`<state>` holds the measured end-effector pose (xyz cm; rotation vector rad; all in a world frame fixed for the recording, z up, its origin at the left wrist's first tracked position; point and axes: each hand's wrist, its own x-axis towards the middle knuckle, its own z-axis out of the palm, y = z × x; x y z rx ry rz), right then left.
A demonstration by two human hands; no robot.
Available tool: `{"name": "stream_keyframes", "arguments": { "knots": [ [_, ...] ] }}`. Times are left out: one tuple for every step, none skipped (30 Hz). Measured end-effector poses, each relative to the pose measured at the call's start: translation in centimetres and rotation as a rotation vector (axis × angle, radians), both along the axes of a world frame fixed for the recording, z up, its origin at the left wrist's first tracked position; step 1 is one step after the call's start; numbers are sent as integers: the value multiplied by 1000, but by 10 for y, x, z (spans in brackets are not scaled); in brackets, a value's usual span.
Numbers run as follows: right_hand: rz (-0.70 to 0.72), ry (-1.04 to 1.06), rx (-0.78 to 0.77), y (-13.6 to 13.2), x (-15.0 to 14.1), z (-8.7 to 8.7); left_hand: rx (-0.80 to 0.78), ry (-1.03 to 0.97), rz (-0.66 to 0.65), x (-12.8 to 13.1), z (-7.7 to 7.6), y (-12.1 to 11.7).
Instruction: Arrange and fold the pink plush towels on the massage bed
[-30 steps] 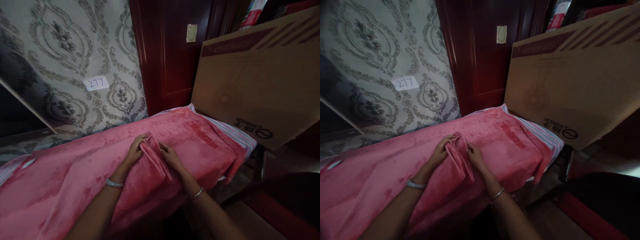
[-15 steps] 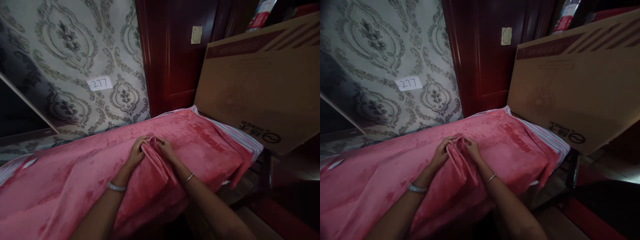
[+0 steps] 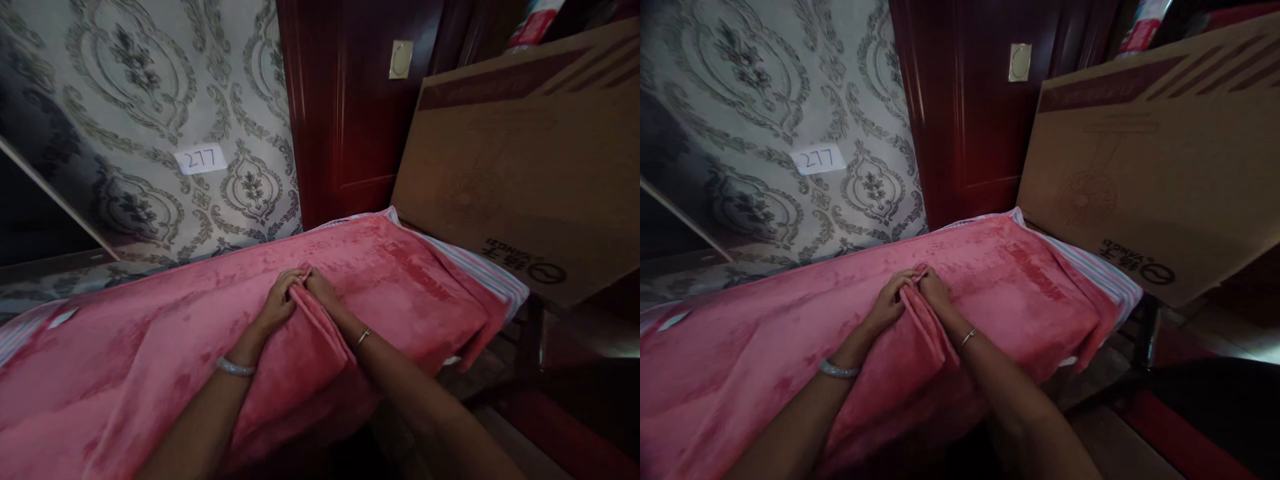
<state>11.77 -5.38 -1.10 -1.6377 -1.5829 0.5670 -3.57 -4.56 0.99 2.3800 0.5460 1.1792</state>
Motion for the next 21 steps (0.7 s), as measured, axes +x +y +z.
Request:
{"name": "stream_keyframes", "arguments": {
  "knots": [
    [23, 14, -3, -1, 4, 1, -6, 10, -3, 1, 0, 0],
    [48, 33, -2, -3, 10, 2, -16, 18, -6, 1, 0, 0],
    [68, 62, 6, -7, 18, 3, -26, 25, -9, 1, 0, 0],
    [71, 101, 19, -12, 26, 3, -35, 32, -11, 1, 0, 0],
    [57, 144, 34, -20, 34, 2, -41, 40, -14, 1, 0, 0],
    [29, 188, 45, -28, 42, 0, -43, 49, -17, 1, 0, 0],
    [-2, 227, 47, -38, 48, -3, -43, 54, -18, 1, 0, 0],
    [-23, 262, 33, -49, 54, -6, -42, 58, -18, 1, 0, 0],
    [-20, 291, 7, -60, 57, -9, -42, 61, -16, 1, 0, 1],
    [7, 322, -18, -71, 60, -12, -46, 61, -15, 1, 0, 1],
    [48, 354, -33, -82, 60, -15, -53, 58, -12, 1, -1, 1],
    [90, 384, -36, -92, 60, -17, -64, 53, -11, 1, -1, 1],
    [121, 406, -25, -101, 59, -20, -79, 44, -11, 1, -1, 2],
    [137, 424, -6, -109, 57, -22, -98, 31, -15, 1, -1, 2],
    [141, 442, 11, -115, 55, -24, -120, 13, -22, 1, -1, 2],
    [142, 465, 19, -121, 53, -25, -144, -5, -31, 0, -1, 2],
    [145, 492, 23, -125, 51, -26, -166, -24, -41, 0, -1, 2],
    [152, 517, 27, -129, 49, -27, -186, -39, -49, 0, -1, 2],
    [160, 533, 38, -131, 47, -28, -202, -48, -55, -1, 0, 2],
    [165, 535, 57, -133, 45, -28, -214, -52, -58, -1, 0, 2],
    [166, 523, 83, -134, 44, -28, -222, -52, -58, -1, 0, 1]
  ]
}}
